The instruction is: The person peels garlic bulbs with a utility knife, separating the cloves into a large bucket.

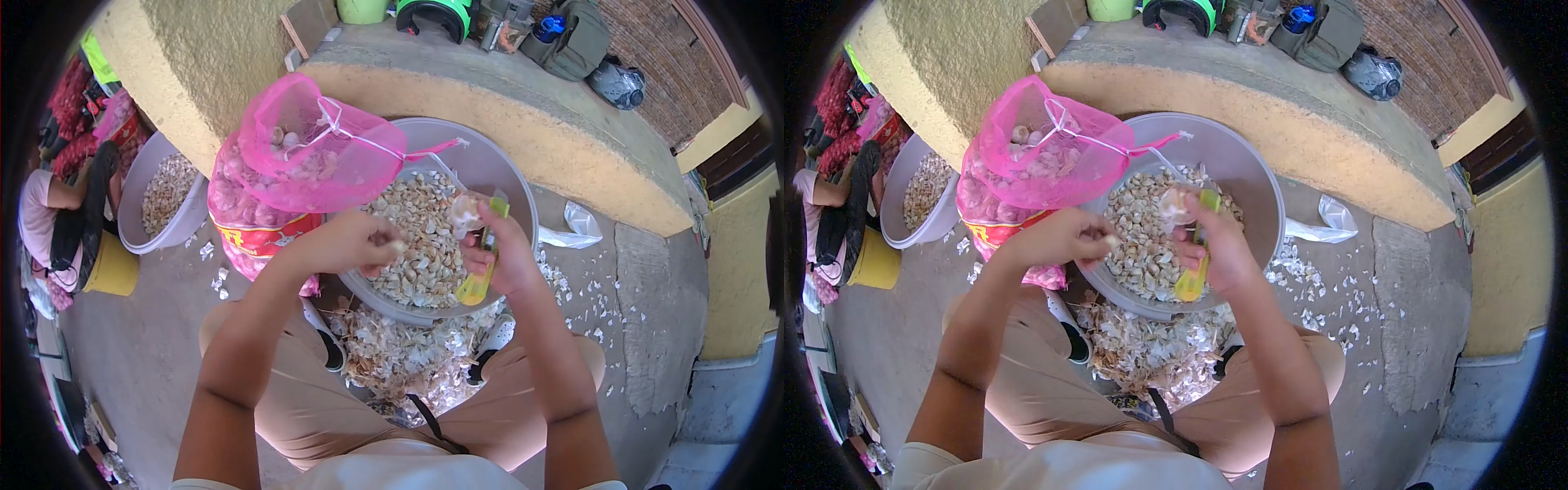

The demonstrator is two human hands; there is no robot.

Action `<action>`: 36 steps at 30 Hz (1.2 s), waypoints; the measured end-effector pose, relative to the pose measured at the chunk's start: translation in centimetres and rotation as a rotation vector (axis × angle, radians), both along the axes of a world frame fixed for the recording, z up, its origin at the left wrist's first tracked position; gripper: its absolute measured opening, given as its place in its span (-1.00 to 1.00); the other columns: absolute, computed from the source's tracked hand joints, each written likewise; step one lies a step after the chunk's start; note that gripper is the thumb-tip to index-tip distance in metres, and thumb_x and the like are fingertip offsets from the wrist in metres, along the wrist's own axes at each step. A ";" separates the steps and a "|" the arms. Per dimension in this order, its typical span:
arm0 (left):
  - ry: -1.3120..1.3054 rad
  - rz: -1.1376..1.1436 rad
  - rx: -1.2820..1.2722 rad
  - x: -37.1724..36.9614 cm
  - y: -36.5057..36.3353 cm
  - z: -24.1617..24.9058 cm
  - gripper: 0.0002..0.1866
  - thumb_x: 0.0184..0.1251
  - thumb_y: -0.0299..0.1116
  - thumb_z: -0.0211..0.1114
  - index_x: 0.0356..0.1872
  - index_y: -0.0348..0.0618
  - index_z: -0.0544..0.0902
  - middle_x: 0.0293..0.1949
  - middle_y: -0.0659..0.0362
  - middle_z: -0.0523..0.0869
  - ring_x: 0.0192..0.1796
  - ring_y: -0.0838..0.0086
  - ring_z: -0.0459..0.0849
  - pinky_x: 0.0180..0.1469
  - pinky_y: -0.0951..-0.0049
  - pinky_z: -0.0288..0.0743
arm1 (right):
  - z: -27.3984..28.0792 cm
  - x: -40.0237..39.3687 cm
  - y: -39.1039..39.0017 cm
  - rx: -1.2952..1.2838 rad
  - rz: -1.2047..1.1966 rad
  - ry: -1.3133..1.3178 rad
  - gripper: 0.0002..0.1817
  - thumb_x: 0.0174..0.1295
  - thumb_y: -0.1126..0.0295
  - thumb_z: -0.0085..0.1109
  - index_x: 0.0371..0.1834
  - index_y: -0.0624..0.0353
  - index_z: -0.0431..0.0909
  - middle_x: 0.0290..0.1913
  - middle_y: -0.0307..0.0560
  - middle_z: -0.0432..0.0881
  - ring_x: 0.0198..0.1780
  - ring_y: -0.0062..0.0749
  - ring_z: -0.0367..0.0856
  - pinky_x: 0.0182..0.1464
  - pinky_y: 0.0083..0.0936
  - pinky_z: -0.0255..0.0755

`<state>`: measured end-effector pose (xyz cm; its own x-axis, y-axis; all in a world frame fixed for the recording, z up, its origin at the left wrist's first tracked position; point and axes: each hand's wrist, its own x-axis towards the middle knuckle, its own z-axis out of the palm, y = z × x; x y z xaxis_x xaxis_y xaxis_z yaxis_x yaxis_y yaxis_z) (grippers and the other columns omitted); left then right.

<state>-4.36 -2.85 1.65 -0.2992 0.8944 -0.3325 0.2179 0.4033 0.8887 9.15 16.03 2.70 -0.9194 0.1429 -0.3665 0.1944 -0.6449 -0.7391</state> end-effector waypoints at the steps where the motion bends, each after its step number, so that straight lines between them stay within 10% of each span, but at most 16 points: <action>1: 0.101 -0.002 -0.013 0.0 0.0 -0.8 -0.69 0.20 -0.29 0.12 -0.17 -0.37 0.49 -0.59 0.15 0.58 -0.59 0.54 0.55 -0.48 0.53 0.46 | 0.0 0.1 0.3 0.006 -0.007 0.007 -0.70 0.24 0.23 -0.09 0.01 0.04 0.32 -0.55 -0.20 0.33 -0.75 -0.70 0.08 -0.72 -0.74 0.03; 9: 0.734 0.237 0.331 0.0 2.9 -5.9 -0.59 0.22 -0.18 0.10 -0.05 -0.31 0.44 -0.30 0.03 0.61 -0.33 0.46 0.61 -0.31 0.52 0.47 | -0.7 0.3 0.8 0.028 0.103 -0.057 -0.60 0.22 0.11 -0.08 0.08 0.02 0.31 -0.57 -0.22 0.33 -0.78 -0.75 0.06 -0.73 -0.78 0.01; 15: -0.367 0.277 0.218 2.9 4.0 -1.1 -0.58 0.23 -0.19 0.11 -0.02 -0.30 0.41 -0.18 0.09 0.55 -0.19 0.46 0.58 -0.27 0.55 0.45 | -0.1 0.2 -0.6 0.123 0.138 -0.037 -0.56 0.21 0.27 -0.02 0.18 -0.05 0.23 -0.51 -0.26 0.37 -0.73 -0.75 0.11 -0.73 -0.78 0.04; 18: -0.353 0.329 0.338 2.8 4.1 -1.9 -0.64 0.16 -0.30 0.19 -0.06 -0.28 0.44 -0.16 0.09 0.55 -0.18 0.48 0.57 -0.27 0.55 0.46 | -0.6 0.2 -0.4 0.189 0.141 -0.015 -0.56 0.20 0.34 0.00 0.17 -0.01 0.23 -0.49 -0.30 0.36 -0.71 -0.76 0.12 -0.72 -0.77 0.07; 24: 0.451 0.310 0.654 3.6 4.1 -1.1 -0.68 -0.06 -0.45 0.32 -0.20 -0.21 0.54 -0.33 0.14 0.55 -0.32 0.41 0.57 -0.30 0.49 0.45 | -1.2 0.0 -0.7 0.327 0.105 -0.035 -0.58 0.16 0.37 0.07 0.10 0.10 0.29 -0.60 -0.36 0.36 -0.73 -0.78 0.15 -0.73 -0.77 0.07; 36: 0.539 0.354 0.601 3.5 3.6 -0.9 -0.81 -0.07 -0.47 0.29 -0.40 -0.23 0.48 -0.41 0.09 0.50 -0.33 0.28 0.52 -0.33 0.41 0.41 | -0.9 -0.1 -1.5 0.765 0.059 -0.041 -0.63 0.03 0.31 0.23 -0.07 0.05 0.42 -0.58 -0.32 0.43 -0.71 -0.74 0.27 -0.71 -0.73 0.15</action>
<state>-0.91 0.79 0.76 -0.5724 0.6977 0.4307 0.6196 0.0241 0.7845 9.03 14.49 1.85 -0.9211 0.3214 -0.2196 0.2499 0.0556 -0.9667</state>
